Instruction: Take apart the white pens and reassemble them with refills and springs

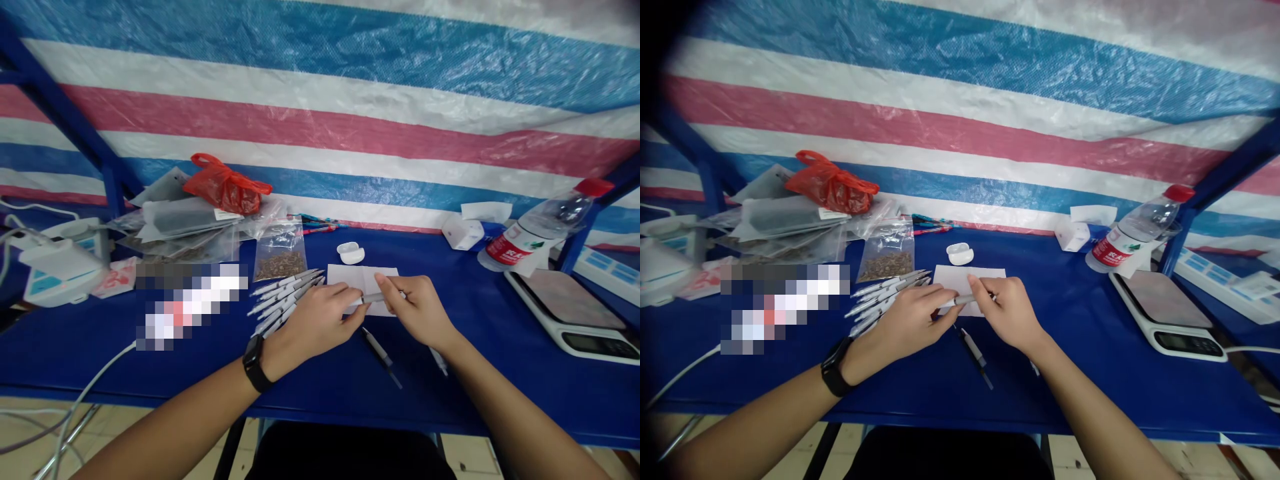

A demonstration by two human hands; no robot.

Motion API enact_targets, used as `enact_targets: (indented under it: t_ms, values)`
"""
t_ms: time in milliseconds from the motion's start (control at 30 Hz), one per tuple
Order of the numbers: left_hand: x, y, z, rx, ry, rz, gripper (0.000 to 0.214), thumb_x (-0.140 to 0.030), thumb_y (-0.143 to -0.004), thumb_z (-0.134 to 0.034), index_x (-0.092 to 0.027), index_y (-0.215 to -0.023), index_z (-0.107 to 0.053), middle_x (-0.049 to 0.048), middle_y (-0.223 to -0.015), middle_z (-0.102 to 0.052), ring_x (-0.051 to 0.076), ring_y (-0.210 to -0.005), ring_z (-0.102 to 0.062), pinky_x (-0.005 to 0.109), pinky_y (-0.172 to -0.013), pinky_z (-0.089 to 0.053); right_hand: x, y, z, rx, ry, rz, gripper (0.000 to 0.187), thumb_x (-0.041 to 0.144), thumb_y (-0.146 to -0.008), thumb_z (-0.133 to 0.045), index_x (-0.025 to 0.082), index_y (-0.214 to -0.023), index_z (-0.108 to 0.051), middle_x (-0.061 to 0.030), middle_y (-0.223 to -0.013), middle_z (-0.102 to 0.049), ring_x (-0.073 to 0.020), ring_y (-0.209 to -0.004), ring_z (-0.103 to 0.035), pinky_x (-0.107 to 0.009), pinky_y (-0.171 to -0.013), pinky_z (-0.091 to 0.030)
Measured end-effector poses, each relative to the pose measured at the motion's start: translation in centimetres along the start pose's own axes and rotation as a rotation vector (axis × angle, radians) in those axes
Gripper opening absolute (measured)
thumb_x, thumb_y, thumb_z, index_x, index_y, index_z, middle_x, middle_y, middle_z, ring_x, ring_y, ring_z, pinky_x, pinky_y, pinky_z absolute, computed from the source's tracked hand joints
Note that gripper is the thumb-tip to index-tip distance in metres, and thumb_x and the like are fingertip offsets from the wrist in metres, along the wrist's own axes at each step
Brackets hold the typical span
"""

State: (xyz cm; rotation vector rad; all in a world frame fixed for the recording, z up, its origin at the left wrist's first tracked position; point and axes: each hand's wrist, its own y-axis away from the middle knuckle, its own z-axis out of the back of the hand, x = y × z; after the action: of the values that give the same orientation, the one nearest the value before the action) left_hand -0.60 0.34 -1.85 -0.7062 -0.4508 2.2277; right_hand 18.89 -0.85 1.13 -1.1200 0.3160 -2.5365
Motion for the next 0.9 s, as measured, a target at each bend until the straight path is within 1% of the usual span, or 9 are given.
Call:
enact_targets:
  t_ms: [133, 233, 333, 533, 633, 700, 767, 833, 900]
  values:
    - [-0.5, -0.2, 0.4, -0.023, 0.142, 0.038, 0.026, -0.028, -0.102, -0.047, -0.017, -0.103, -0.071, 0.0027, -0.074, -0.066, 0.014, -0.062, -0.06, 0.025, -0.062, -0.043, -0.2, -0.4, 0.4, -0.045, -0.059, -0.022, 0.064, 0.067, -0.098, -0.042, 0.021, -0.055, -0.048, 0.0013, -0.049, -0.048, -0.0123, -0.047, -0.043, -0.028, -0.051, -0.033]
    - [-0.3, -0.4, 0.6, -0.037, 0.217, 0.069, 0.024, -0.025, -0.102, -0.049, -0.017, -0.1, -0.071, 0.0029, -0.077, -0.067, 0.013, -0.061, -0.059, 0.024, -0.059, -0.043, -0.4, -0.7, 0.8, -0.042, -0.074, 0.058, 0.053, 0.063, -0.098, -0.048, 0.021, -0.066, -0.054, -0.0007, -0.061, -0.056, -0.0145, -0.057, -0.05, -0.028, -0.058, -0.039]
    - [0.2, -0.4, 0.4, -0.065, 0.257, 0.059, 0.019, -0.023, -0.1, -0.054, -0.016, -0.092, -0.07, 0.0032, -0.078, -0.068, 0.012, -0.063, -0.061, 0.023, -0.06, -0.046, -0.6, -0.8, 0.6, -0.026, -0.06, 0.053, 0.053, 0.061, -0.099, -0.046, 0.021, -0.064, -0.049, 0.0009, -0.059, -0.05, -0.0133, -0.054, -0.043, -0.027, -0.055, -0.036]
    - [0.6, 0.0, 0.0, -0.196, -0.013, -0.126, 0.022, -0.01, -0.099, -0.048, -0.016, -0.092, -0.068, 0.0027, -0.075, -0.066, 0.014, -0.065, -0.062, 0.026, -0.064, -0.053, -0.5, -0.4, -1.5, 0.031, -0.241, -0.346, 0.073, 0.082, -0.089, -0.035, 0.023, -0.047, -0.029, 0.0033, -0.045, -0.027, -0.0096, -0.045, -0.025, -0.027, -0.045, -0.021]
    - [-0.2, 0.1, 0.1, -0.259, -0.077, -0.118, 0.016, -0.012, -0.098, -0.052, -0.014, -0.099, -0.068, 0.0035, -0.074, -0.066, 0.016, -0.064, -0.062, 0.028, -0.062, -0.056, -0.2, -0.4, -2.1, 0.043, -0.309, -0.453, 0.075, 0.083, -0.086, -0.04, 0.022, -0.043, -0.035, 0.0019, -0.042, -0.03, -0.01, -0.043, -0.029, -0.027, -0.045, -0.024]
    - [-0.9, 0.1, 0.1, -0.242, -0.041, -0.034, 0.016, -0.02, -0.099, -0.056, -0.013, -0.104, -0.069, 0.0051, -0.078, -0.068, 0.017, -0.068, -0.064, 0.031, -0.066, -0.059, -0.2, -0.2, -2.1, 0.01, -0.327, -0.498, 0.076, 0.084, -0.086, -0.038, 0.022, -0.042, -0.034, 0.0017, -0.041, -0.03, -0.0099, -0.042, -0.028, -0.027, -0.044, -0.025]
    - [-1.5, 0.2, 0.1, -0.239, 0.011, -0.001, 0.019, -0.018, -0.102, -0.05, -0.015, -0.107, -0.068, 0.0046, -0.08, -0.069, 0.015, -0.07, -0.066, 0.029, -0.07, -0.061, -0.4, 0.1, -1.9, 0.02, -0.339, -0.513, 0.075, 0.082, -0.088, -0.036, 0.022, -0.043, -0.035, 0.0014, -0.041, -0.031, -0.0103, -0.041, -0.029, -0.026, -0.042, -0.026]
    - [-1.9, 0.3, 0.0, -0.244, 0.069, 0.04, 0.02, -0.018, -0.104, -0.048, -0.015, -0.107, -0.068, 0.0043, -0.079, -0.07, 0.014, -0.068, -0.066, 0.025, -0.067, -0.06, -0.9, 0.6, -1.7, 0.069, -0.351, -0.443, 0.071, 0.078, -0.089, -0.041, 0.021, -0.047, -0.042, -0.0005, -0.045, -0.041, -0.0126, -0.045, -0.038, -0.025, -0.044, -0.031]
    - [-2.3, 0.6, -0.2, -0.238, 0.069, 0.049, 0.019, -0.017, -0.104, -0.05, -0.014, -0.106, -0.069, 0.0043, -0.078, -0.07, 0.013, -0.068, -0.067, 0.025, -0.069, -0.061, -1.5, 1.5, -1.7, 0.035, -0.354, -0.376, 0.068, 0.077, -0.088, -0.046, 0.021, -0.05, -0.047, -0.0013, -0.05, -0.045, -0.0141, -0.049, -0.042, -0.025, -0.048, -0.036]
